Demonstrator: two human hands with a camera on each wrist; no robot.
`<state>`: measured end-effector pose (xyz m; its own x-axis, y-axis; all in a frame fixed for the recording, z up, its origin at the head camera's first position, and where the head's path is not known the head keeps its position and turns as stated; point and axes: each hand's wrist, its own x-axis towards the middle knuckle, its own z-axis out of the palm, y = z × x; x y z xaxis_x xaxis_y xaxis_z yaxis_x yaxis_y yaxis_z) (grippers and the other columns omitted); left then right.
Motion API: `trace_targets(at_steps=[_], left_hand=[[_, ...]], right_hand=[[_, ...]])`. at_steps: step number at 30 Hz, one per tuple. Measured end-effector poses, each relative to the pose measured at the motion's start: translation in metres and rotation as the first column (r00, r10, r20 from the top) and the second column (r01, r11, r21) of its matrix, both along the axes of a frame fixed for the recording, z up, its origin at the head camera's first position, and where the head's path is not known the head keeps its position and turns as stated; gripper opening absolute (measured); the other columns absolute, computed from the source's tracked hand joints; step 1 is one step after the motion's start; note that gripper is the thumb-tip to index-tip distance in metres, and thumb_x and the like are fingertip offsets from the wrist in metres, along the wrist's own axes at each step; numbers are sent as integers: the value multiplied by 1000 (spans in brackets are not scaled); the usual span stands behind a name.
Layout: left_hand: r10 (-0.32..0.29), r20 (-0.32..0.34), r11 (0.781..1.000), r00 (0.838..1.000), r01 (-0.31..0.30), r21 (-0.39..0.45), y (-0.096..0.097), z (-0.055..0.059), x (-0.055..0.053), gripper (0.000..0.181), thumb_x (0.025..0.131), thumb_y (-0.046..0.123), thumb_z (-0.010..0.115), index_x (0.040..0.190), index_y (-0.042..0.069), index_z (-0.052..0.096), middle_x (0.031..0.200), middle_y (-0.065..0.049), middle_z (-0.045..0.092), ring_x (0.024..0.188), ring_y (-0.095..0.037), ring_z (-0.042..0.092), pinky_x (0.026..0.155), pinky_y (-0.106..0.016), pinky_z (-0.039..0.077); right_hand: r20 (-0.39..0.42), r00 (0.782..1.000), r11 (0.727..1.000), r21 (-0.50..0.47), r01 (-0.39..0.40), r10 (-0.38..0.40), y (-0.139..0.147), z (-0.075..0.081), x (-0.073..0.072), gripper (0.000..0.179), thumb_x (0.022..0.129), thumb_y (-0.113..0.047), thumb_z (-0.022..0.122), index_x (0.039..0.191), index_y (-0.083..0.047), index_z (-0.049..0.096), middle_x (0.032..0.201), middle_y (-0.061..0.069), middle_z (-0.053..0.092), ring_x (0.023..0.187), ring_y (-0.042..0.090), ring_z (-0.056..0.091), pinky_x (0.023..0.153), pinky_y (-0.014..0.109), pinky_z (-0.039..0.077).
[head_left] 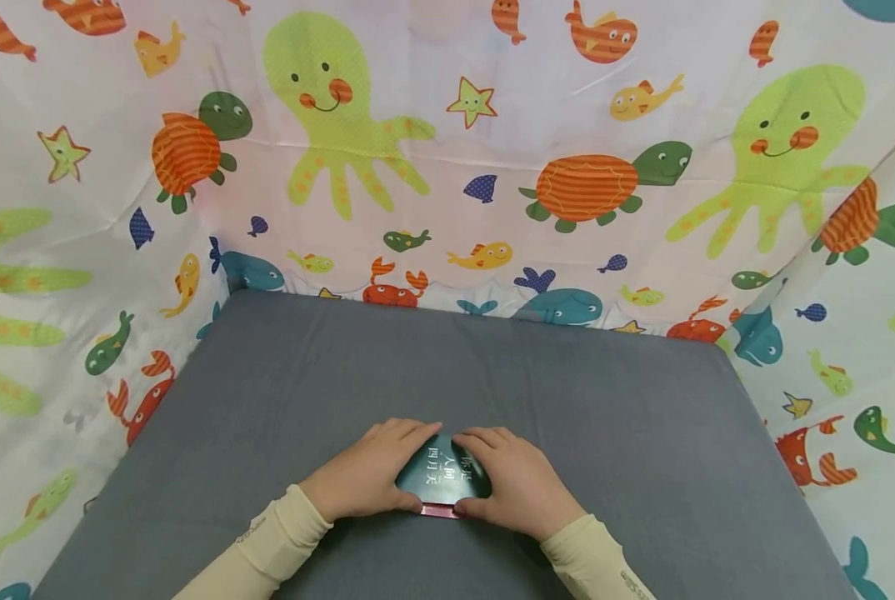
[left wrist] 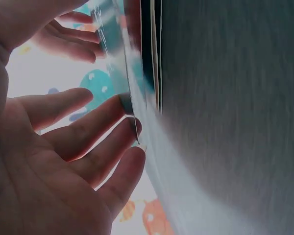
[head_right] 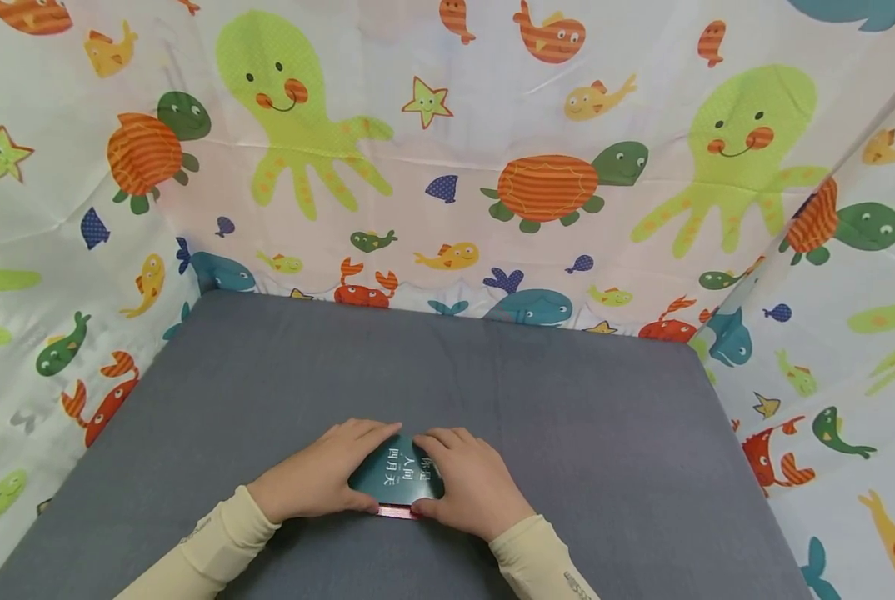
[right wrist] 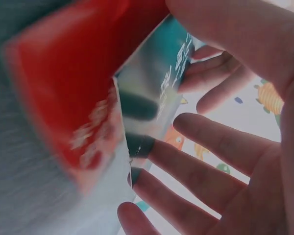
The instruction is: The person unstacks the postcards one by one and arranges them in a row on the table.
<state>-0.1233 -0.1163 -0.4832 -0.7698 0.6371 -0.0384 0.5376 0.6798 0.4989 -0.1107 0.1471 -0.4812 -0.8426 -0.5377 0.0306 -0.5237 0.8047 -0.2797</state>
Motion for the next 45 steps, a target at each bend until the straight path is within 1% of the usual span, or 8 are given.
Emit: trace_targets(at_steps=[5, 10, 18, 25, 30, 36, 42, 45], left_hand=[[67, 28, 998, 997, -68, 18, -26, 8, -13, 101, 83, 35, 96, 166, 11, 42, 160, -6, 54, 149, -31, 49, 125, -62, 38], [140, 56, 990, 988, -141, 14, -64, 15, -31, 99, 82, 26, 97, 165, 11, 45, 162, -10, 53, 150, -36, 47, 124, -68, 36], [249, 83, 968, 965, -248, -23, -130, 6, -74, 98, 83, 23, 95, 166, 13, 43, 167, -16, 48, 152, -41, 47, 122, -71, 38], [347, 182, 937, 920, -349, -21, -176, 2, -102, 97, 85, 22, 94, 166, 18, 43, 172, -19, 39, 155, -46, 40, 123, -69, 39], [365, 218, 930, 905, -367, -33, -194, 2, -111, 97, 85, 22, 93, 167, 19, 42, 175, -24, 31, 159, -51, 31, 123, -73, 36], [389, 257, 919, 885, -393, -37, -211, 3, -113, 98, 84, 17, 92, 167, 18, 41, 176, -29, 25, 160, -55, 25, 123, -76, 31], [377, 281, 923, 883, -383, -35, -219, -3, -118, 98, 85, 15, 91, 168, 19, 39, 177, -28, 22, 162, -54, 22, 124, -75, 30], [380, 298, 922, 876, -386, -43, -221, -4, -120, 98, 86, 15, 90, 169, 19, 38, 178, -28, 20, 162, -54, 22, 124, -76, 29]], right_hand=[[8, 1000, 1000, 18, -26, 25, -29, 6, -22, 80, 82, -56, 89, 149, -20, 65, 149, 1, 66, 136, 24, 62, 109, 49, 58], [20, 998, 998, 18, -59, 59, -71, 11, -49, 79, 84, -57, 86, 150, -20, 64, 150, 1, 66, 136, 24, 61, 111, 47, 58], [-20, 998, 996, 75, -56, 58, -144, -2, -98, 78, 88, -62, 81, 151, -21, 62, 152, 1, 64, 134, 22, 60, 111, 42, 57], [-35, 998, 995, 85, -47, 50, -196, -12, -132, 78, 89, -64, 79, 152, -23, 60, 153, -1, 63, 137, 20, 59, 109, 40, 58], [-35, 998, 994, 105, -39, 43, -219, -16, -141, 77, 90, -65, 78, 154, -25, 59, 154, -3, 62, 137, 19, 59, 108, 40, 59], [-44, 997, 994, 97, -56, 60, -238, -16, -143, 77, 90, -66, 78, 153, -25, 59, 154, -3, 63, 135, 18, 60, 106, 39, 60], [-26, 998, 992, 119, -47, 51, -246, -17, -145, 79, 91, -67, 77, 155, -25, 57, 154, -3, 63, 134, 18, 60, 105, 38, 60], [-24, 998, 992, 118, -49, 52, -246, -19, -146, 80, 92, -68, 76, 156, -23, 57, 154, -3, 63, 134, 18, 61, 106, 38, 60]])
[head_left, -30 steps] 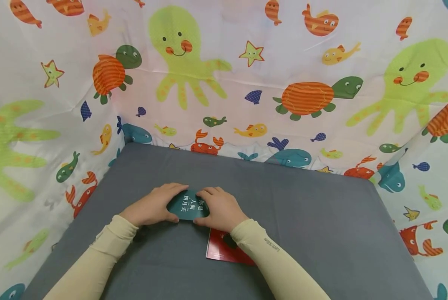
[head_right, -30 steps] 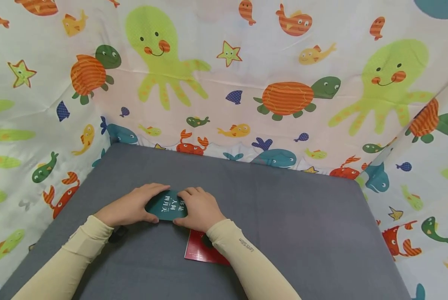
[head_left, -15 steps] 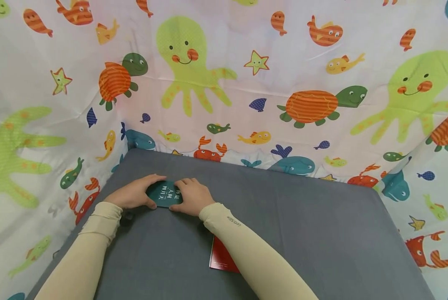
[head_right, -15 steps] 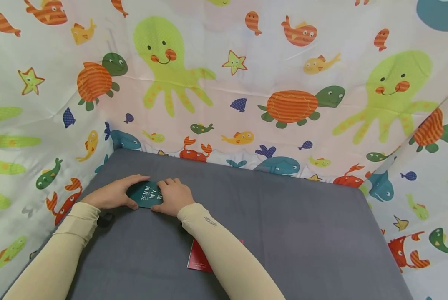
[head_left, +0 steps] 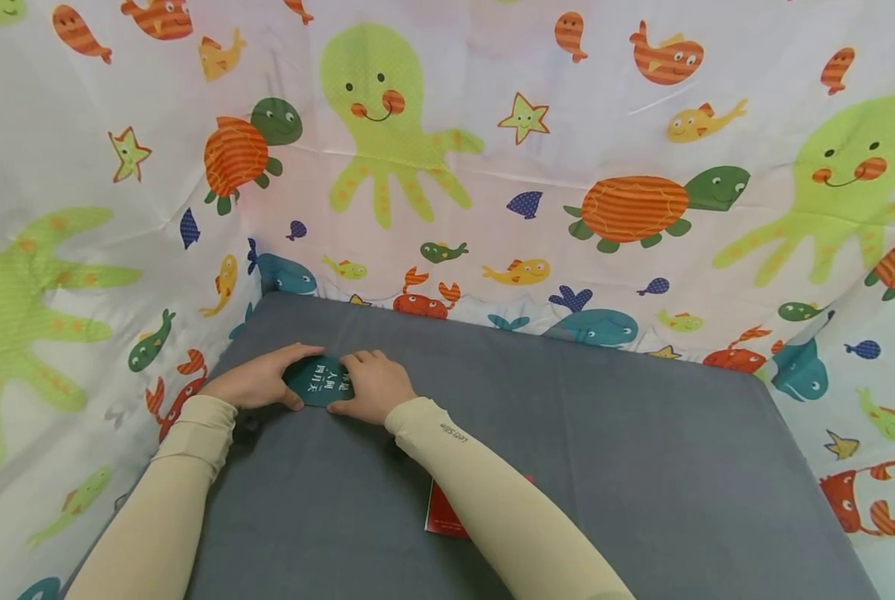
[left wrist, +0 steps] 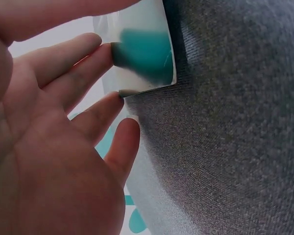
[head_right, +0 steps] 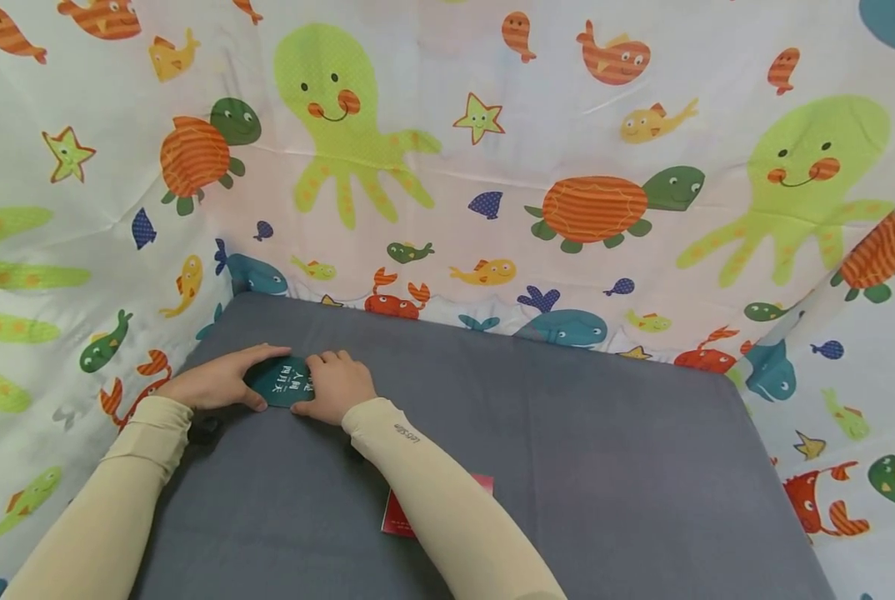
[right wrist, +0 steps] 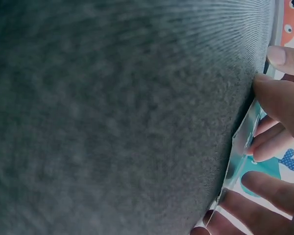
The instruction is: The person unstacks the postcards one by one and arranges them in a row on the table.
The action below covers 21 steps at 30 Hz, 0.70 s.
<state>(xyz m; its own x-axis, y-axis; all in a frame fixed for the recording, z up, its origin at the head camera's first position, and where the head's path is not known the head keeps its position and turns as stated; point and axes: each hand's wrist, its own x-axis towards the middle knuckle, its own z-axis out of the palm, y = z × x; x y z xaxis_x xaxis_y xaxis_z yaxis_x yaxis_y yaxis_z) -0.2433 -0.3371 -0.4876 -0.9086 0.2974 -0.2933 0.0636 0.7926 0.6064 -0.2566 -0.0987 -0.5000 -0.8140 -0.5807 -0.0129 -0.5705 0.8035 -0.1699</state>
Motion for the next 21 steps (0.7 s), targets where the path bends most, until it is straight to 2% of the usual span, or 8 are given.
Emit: trace_targets(at_steps=[5, 10, 13, 15, 18, 21], left_hand=[[-7, -14, 1000, 1000, 7, -13, 7, 0, 0, 100, 85, 14, 91, 169, 15, 37, 178, -26, 20, 165, -53, 14, 127, -77, 23], [-10, -135, 999, 991, 4, -44, 27, 3, 12, 109, 83, 27, 95, 170, 8, 33, 178, -21, 25, 166, -51, 11, 127, -79, 17], [-28, -223, 999, 974, 17, -48, 54, 10, 27, 112, 83, 36, 95, 170, 9, 31, 179, -18, 27, 167, -48, 16, 125, -81, 18], [-68, -269, 997, 961, 59, -43, 77, 13, 40, 111, 83, 39, 94, 170, 9, 32, 178, -17, 30, 166, -46, 22, 125, -80, 22], [-156, -286, 988, 945, 155, -29, 117, 15, 62, 110, 83, 42, 94, 170, 12, 34, 176, -13, 36, 164, -40, 32, 127, -74, 28], [-256, -265, 965, 930, 262, -15, 152, 11, 83, 109, 83, 46, 94, 169, 12, 37, 172, -10, 43, 160, -34, 40, 128, -69, 32]], right_hand=[[29, 999, 998, -49, 25, -24, 11, -1, 3, 91, 90, -71, 75, 161, -20, 50, 159, -1, 58, 140, 18, 58, 109, 39, 58], [81, 994, 990, -117, 78, -69, 42, 12, 14, 99, 90, -74, 72, 165, -18, 42, 167, 3, 50, 150, 22, 52, 115, 47, 55], [88, 992, 986, -129, 107, -96, 75, 23, 25, 98, 91, -74, 71, 165, -17, 43, 169, 5, 48, 153, 25, 51, 118, 49, 52], [94, 990, 984, -132, 118, -107, 99, 28, 36, 98, 91, -74, 72, 165, -17, 44, 169, 6, 49, 153, 27, 51, 119, 51, 51], [108, 987, 981, -135, 136, -122, 135, 30, 57, 99, 88, -72, 76, 165, -17, 45, 168, 5, 50, 152, 28, 51, 119, 53, 51], [133, 982, 979, -135, 152, -134, 167, 29, 80, 102, 84, -70, 82, 164, -18, 47, 166, 4, 52, 151, 28, 52, 118, 56, 51]])
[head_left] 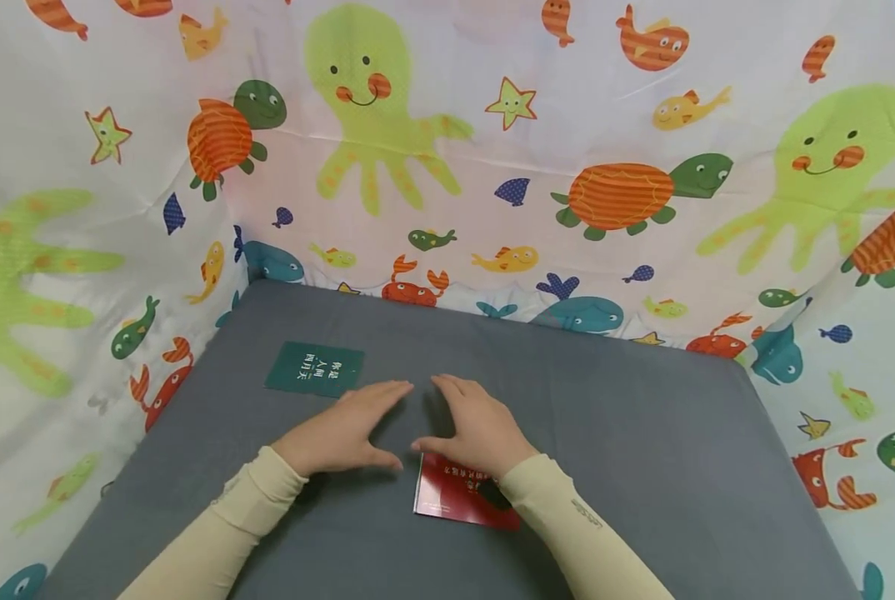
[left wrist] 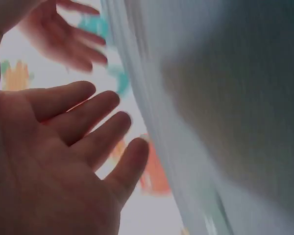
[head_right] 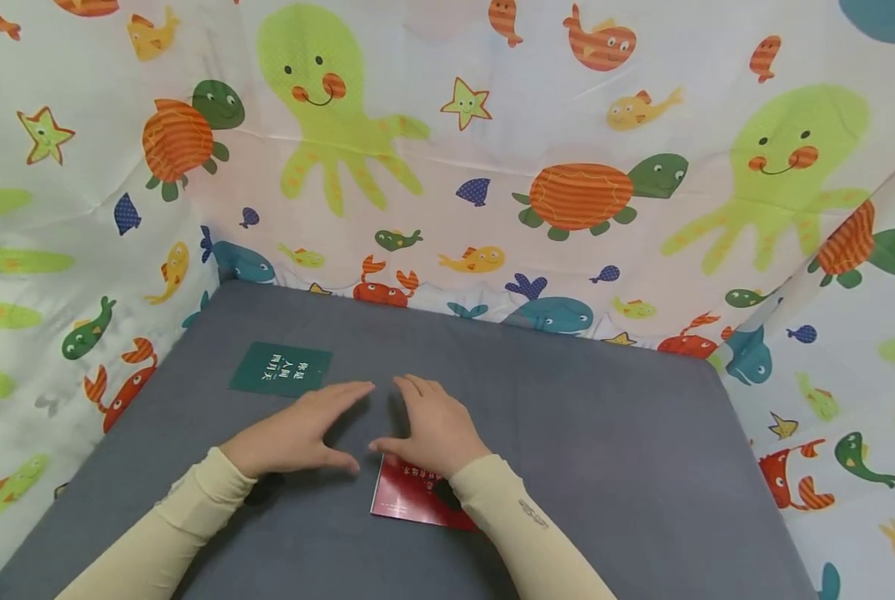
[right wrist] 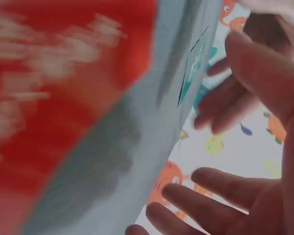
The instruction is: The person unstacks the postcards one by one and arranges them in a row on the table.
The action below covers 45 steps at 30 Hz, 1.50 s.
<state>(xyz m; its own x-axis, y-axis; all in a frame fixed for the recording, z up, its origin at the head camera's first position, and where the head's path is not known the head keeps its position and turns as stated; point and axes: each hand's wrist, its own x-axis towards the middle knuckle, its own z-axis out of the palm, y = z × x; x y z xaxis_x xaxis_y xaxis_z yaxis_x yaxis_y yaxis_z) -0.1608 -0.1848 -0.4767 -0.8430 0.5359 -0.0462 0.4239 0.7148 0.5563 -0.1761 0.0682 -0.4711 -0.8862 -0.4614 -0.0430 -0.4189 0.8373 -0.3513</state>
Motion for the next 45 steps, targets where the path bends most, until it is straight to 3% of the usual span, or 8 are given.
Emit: trace_targets(at_steps=[4, 8, 15, 25, 34, 39, 45], left_hand=[[-86, 48, 996, 995, 87, -17, 36, -6, 20, 109, 80, 51, 94, 166, 11, 41, 168, -7, 49, 155, -29, 47, 128, -61, 36], [-97, 59, 994, 994, 100, -41, 56, -12, 34, 110, 76, 49, 97, 164, 10, 44, 166, -6, 51, 153, -26, 49, 126, -56, 38], [-87, 22, 993, 996, 88, -74, 70, -18, 41, 107, 77, 46, 97, 164, 10, 45, 165, -6, 52, 155, -27, 48, 126, -56, 38], [-80, -2, 994, 997, 80, -80, 67, -18, 44, 98, 84, 44, 92, 164, 11, 45, 164, -4, 54, 151, -24, 52, 125, -53, 39], [-82, 3, 996, 997, 82, -38, 60, -13, 37, 97, 84, 43, 93, 162, 9, 47, 162, -6, 56, 150, -27, 53, 127, -54, 39], [-49, 10, 999, 999, 49, -16, 50, -5, 25, 97, 82, 42, 94, 162, 11, 49, 161, -6, 57, 150, -28, 53, 127, -56, 39], [14, 18, 998, 1000, -13, -63, 29, -2, -3, 99, 81, 40, 95, 164, 15, 47, 164, -5, 55, 151, -31, 51, 126, -58, 42]], right_hand=[[21, 1000, 1000, -8, 16, -16, 37, -5, 32, 104, 76, -65, 90, 161, -19, 51, 164, 5, 55, 149, 30, 53, 115, 59, 53], [23, 999, 1000, -16, 24, -24, 69, -14, 60, 107, 68, -64, 95, 158, -20, 56, 161, 5, 57, 146, 30, 55, 111, 62, 54], [-21, 1000, 998, -52, 22, -23, 97, -31, 82, 100, 70, -65, 93, 155, -25, 58, 159, -1, 59, 146, 24, 55, 111, 62, 54], [-64, 998, 998, -57, 5, -8, 92, -33, 78, 93, 70, -56, 97, 151, -29, 61, 145, -10, 67, 134, 15, 61, 106, 50, 60], [-96, 994, 997, -53, -59, 53, 87, -24, 67, 92, 71, -55, 96, 151, -27, 62, 141, -9, 70, 130, 16, 63, 104, 49, 61], [-105, 993, 997, -57, -50, 44, 77, -16, 53, 91, 70, -55, 97, 151, -28, 62, 142, -8, 70, 131, 17, 63, 105, 50, 61], [-83, 995, 996, -66, -52, 46, 53, -14, 22, 88, 74, -56, 96, 150, -26, 63, 145, -4, 69, 135, 21, 61, 108, 53, 59]])
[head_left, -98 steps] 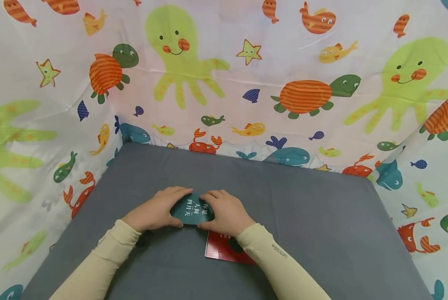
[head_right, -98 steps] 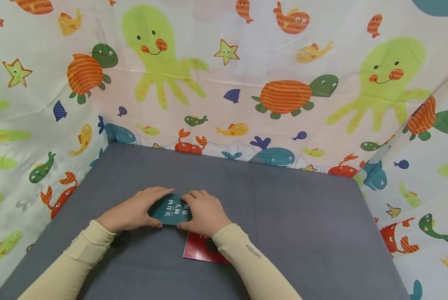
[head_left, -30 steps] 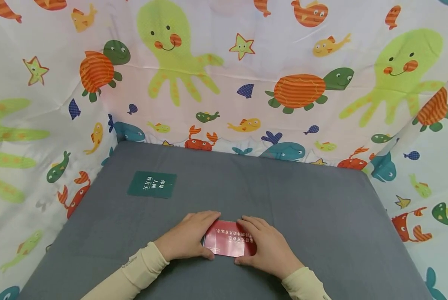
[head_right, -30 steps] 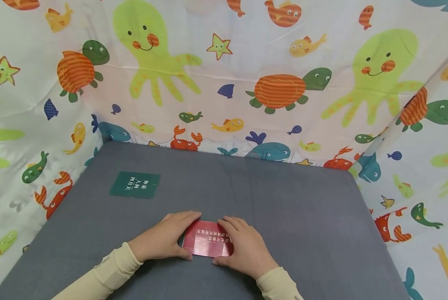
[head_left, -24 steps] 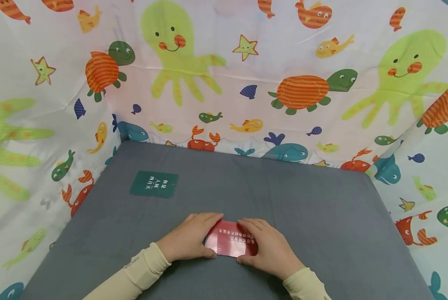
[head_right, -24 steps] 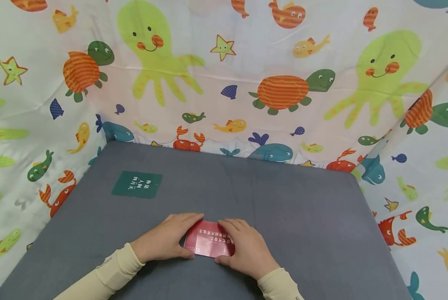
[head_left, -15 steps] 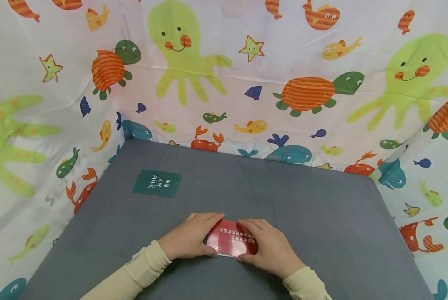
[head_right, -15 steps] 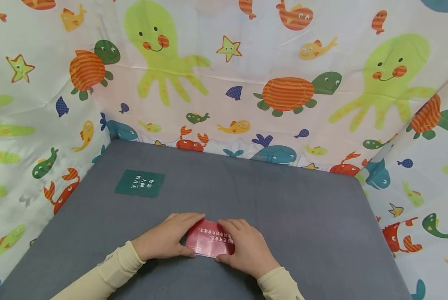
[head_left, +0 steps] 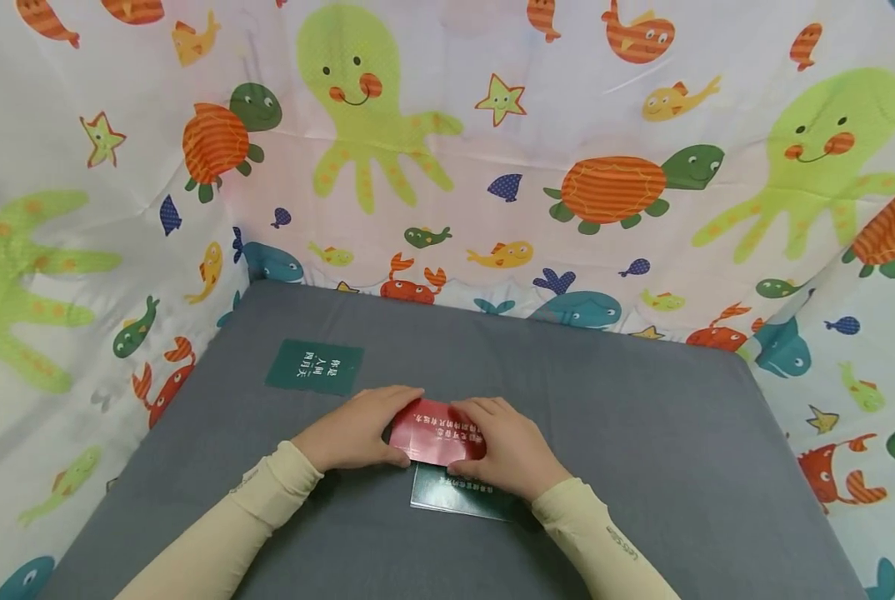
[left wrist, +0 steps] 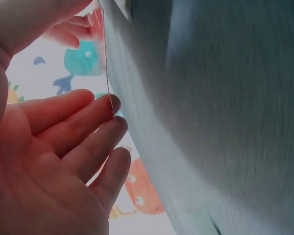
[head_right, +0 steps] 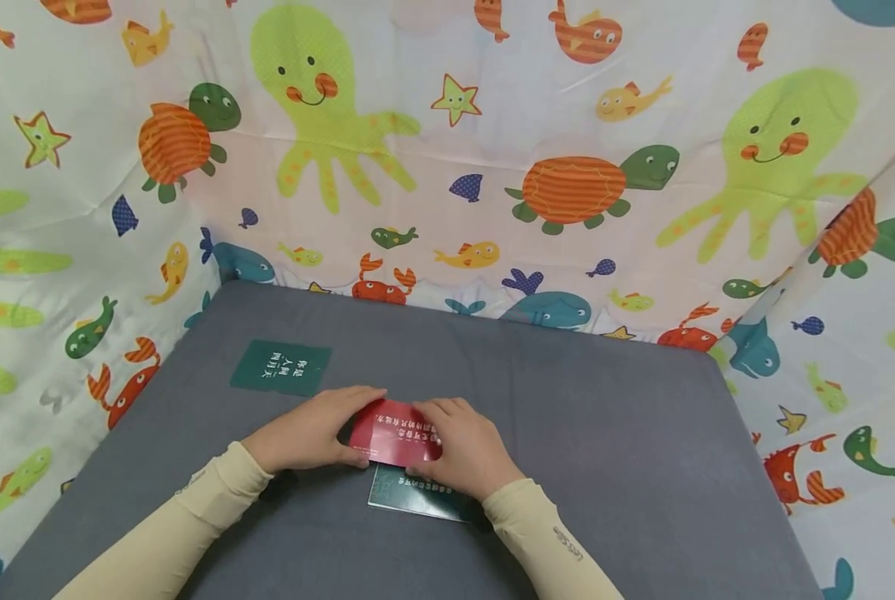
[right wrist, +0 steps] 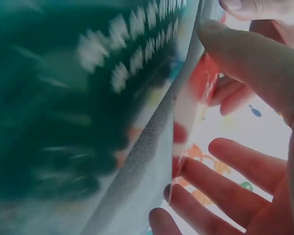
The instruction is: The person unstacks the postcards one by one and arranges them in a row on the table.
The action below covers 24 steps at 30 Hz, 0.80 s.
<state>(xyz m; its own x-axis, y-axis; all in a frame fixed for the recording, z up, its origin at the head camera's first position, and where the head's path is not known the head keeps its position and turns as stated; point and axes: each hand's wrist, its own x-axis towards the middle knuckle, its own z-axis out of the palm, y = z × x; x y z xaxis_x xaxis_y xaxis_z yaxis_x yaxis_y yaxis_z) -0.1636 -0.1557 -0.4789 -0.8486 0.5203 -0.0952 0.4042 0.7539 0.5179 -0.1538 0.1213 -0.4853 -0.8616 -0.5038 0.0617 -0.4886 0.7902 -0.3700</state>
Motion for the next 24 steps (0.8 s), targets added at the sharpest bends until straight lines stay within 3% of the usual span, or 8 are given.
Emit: trace_targets(at_steps=[8, 12, 17, 24], left_hand=[[55, 31, 998, 998, -54, -24, -31, -1, -52, 100, 82, 37, 94, 166, 15, 43, 167, -9, 49, 154, -35, 46, 122, -58, 46], [73, 49, 996, 996, -71, -50, -43, -5, -70, 99, 83, 39, 93, 166, 16, 44, 172, -14, 43, 161, -39, 37, 124, -62, 43], [111, 81, 993, 991, -107, -50, -53, -9, -80, 99, 83, 41, 93, 166, 17, 44, 175, -17, 37, 163, -43, 30, 123, -70, 39], [142, 101, 989, 985, -135, -65, -57, -9, -85, 100, 83, 40, 93, 167, 18, 43, 175, -18, 36, 163, -46, 28, 121, -75, 37]], right_hand=[[51, 999, 1000, -9, 3, -3, -35, -6, -56, 83, 80, -54, 92, 151, -23, 62, 149, 0, 66, 141, 24, 57, 114, 55, 54], [88, 996, 1000, -8, 19, -19, -50, -11, -76, 82, 81, -54, 91, 151, -23, 62, 150, 0, 65, 142, 24, 56, 116, 53, 53], [108, 994, 1000, 15, 12, -13, -63, -13, -89, 83, 83, -52, 91, 153, -22, 60, 152, 1, 64, 143, 24, 55, 117, 52, 53], [122, 992, 1000, 26, -10, 7, -70, -13, -98, 82, 85, -50, 90, 155, -22, 58, 155, 1, 63, 144, 25, 55, 119, 51, 50]])
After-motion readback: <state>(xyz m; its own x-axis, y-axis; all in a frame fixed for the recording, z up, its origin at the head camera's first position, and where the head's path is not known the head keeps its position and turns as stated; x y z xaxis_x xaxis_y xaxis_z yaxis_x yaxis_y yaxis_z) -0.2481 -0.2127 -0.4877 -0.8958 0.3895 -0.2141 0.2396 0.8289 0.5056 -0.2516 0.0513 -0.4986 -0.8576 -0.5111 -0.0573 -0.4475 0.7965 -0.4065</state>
